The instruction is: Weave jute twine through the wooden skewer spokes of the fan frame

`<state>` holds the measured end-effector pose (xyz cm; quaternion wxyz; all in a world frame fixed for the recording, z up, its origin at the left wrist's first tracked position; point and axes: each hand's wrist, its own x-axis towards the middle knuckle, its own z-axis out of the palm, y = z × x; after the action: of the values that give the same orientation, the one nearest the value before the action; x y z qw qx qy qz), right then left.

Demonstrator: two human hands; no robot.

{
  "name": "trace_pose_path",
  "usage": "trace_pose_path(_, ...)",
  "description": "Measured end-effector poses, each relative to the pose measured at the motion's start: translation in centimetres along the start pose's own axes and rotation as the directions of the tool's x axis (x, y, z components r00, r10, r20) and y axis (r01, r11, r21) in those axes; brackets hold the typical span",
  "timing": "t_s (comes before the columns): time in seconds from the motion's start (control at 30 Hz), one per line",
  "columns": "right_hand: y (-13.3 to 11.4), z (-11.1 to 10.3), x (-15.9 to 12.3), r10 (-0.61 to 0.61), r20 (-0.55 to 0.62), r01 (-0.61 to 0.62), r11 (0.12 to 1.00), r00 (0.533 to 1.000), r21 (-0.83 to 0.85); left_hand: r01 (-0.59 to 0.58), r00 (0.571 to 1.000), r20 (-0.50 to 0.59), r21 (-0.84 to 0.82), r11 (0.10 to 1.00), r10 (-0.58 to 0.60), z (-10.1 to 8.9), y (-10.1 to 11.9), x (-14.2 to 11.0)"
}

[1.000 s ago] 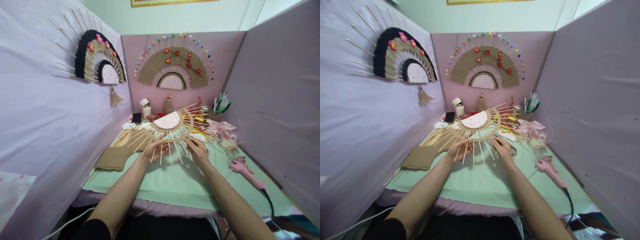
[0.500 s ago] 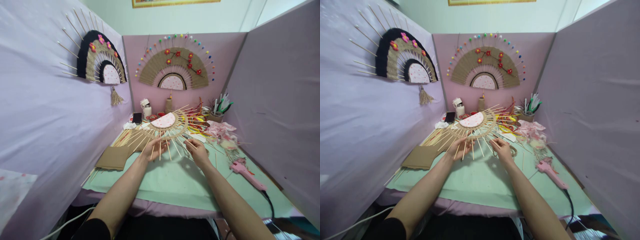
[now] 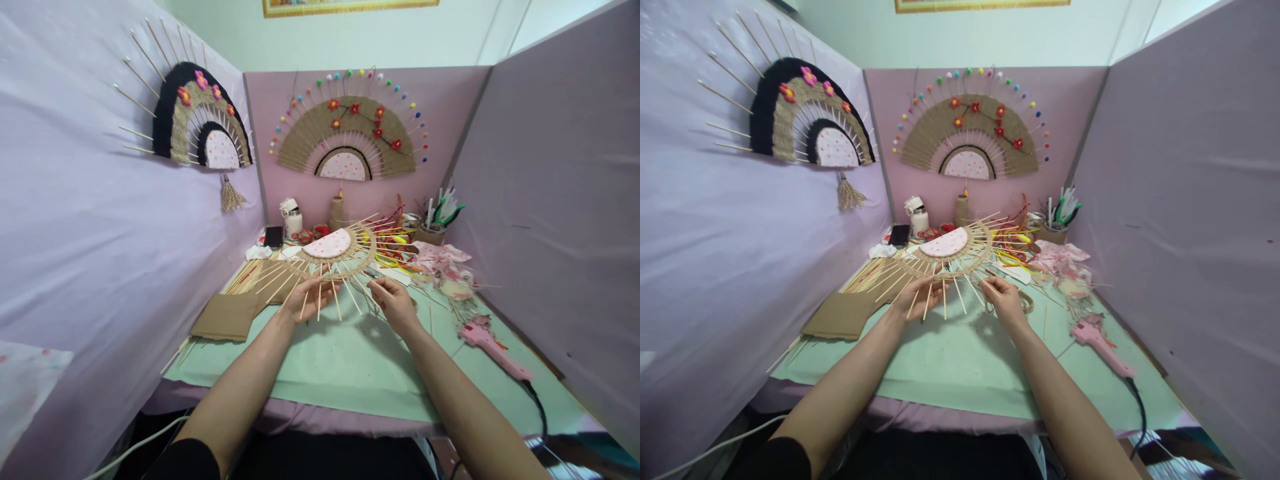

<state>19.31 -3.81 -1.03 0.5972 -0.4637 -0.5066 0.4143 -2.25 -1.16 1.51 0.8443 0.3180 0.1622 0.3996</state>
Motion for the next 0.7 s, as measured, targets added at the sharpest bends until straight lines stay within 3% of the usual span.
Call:
trace_pose_path(0.23,0.3,-0.3,0.1,0.012,-0.002,-0.011,0.999,1.000,0.036,0.034,0.999,0.006,0.051,0.998,-0.034,-0.1,-0.1,-0.1)
trace_pose_path(0.47,0.4,-0.3,0.3,0.015,-0.019,-0.014,0.999,1.000,0.044,-0.008,1.000,0.023,0.028,1.000,0.008,-0.3,-0.3,0.1)
trace_pose_path(0.7,-0.7,-0.2,-0.2,0.191,0.188,-0.240,0.927,0.963,0.289,-0.097,0.995,-0.019,0.008,0.995,0.097,-0.8,0.0,0.5)
